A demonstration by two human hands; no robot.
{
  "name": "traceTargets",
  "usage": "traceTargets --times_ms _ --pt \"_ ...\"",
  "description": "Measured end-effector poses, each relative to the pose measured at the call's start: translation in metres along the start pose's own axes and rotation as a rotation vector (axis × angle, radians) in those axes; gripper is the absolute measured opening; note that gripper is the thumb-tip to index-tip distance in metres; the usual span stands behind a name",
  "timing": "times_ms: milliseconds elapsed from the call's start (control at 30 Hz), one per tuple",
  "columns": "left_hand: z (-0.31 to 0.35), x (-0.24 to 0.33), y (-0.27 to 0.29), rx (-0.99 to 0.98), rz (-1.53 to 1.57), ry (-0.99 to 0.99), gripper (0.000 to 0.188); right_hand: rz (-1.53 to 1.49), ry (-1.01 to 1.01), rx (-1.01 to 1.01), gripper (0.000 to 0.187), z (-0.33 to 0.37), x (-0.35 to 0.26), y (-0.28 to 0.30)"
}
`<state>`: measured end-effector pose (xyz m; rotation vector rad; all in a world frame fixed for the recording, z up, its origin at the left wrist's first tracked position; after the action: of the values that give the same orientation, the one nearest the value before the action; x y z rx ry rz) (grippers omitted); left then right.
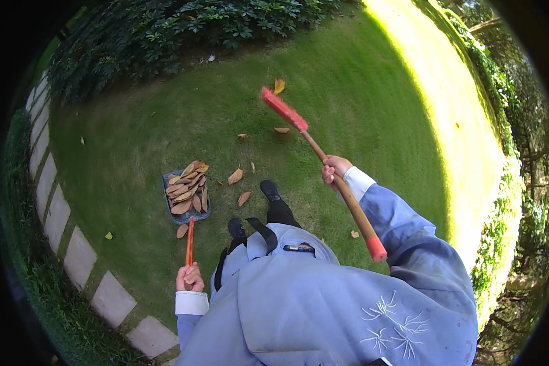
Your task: The person sweeps scattered leaves from a stone path and grassy areas using a red broom and a dustpan. They gather leaves into piles and scoop them into the dustpan, then walk toward a playground area while carrying the collected leaves.
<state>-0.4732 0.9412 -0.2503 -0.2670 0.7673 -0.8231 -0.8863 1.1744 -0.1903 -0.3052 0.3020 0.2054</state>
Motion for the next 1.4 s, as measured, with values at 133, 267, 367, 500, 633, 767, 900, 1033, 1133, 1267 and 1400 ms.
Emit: traceTargets --times_ms 133,267,367,500,633,767,900,1033,1133,1267,1400 --pt "-0.004 -0.028 0.018 -0.054 0.065 -0.086 0.022 0.069 0.146 0.1 0.007 -0.093 -0.133 0.022" --pt "-0.024 -0.058 0.025 -0.085 0.146 -0.185 0.024 0.33 0.193 0.242 0.005 -0.213 -0.225 0.044" --pt "-0.056 -0.074 0.026 -0.168 0.217 -0.251 0.024 1.008 0.375 0.457 0.005 -0.256 -0.29 0.052" --pt "-0.055 -0.099 0.047 -0.17 0.336 -0.324 0.023 1.313 0.282 0.303 0.017 -0.235 -0.21 0.075" --pt "-0.117 -0.078 0.037 -0.277 0.386 -0.311 0.02 1.018 0.096 0.138 0.053 -0.163 -0.151 0.082" --pt "-0.167 -0.037 0.038 -0.392 0.433 -0.33 0.011 0.699 -0.208 -0.058 0.058 -0.114 -0.115 0.032" --pt "-0.173 -0.033 0.095 -0.475 0.414 -0.375 0.013 0.8 -0.264 -0.193 0.056 -0.053 -0.083 0.007" --pt "-0.186 -0.042 0.155 -0.517 0.475 -0.377 0.012 1.542 0.026 -0.231 0.055 -0.064 -0.06 -0.023" --pt "-0.186 -0.041 0.179 -0.58 0.509 -0.383 0.017 1.826 0.242 -0.481 0.056 -0.108 -0.023 -0.098" --pt "-0.183 -0.043 0.2 -0.581 0.495 -0.454 0.011 2.129 0.543 -0.705 0.057 -0.184 0.047 -0.242" --pt "-0.146 -0.021 0.229 -0.539 0.189 -0.679 0.017 2.574 1.466 -0.869 0.056 -0.218 0.12 -0.334"
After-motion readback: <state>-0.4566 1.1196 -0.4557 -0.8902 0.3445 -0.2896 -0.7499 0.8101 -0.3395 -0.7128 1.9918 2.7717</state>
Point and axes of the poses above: each hand's wrist, its own z-axis away from the middle knuckle, its own y-axis out of the back of the hand, x = y × z, the point moved 8 cm from there along -z, towards the middle knuckle, and after that the axes turned 6 degrees about z, right-handed, at the moved point
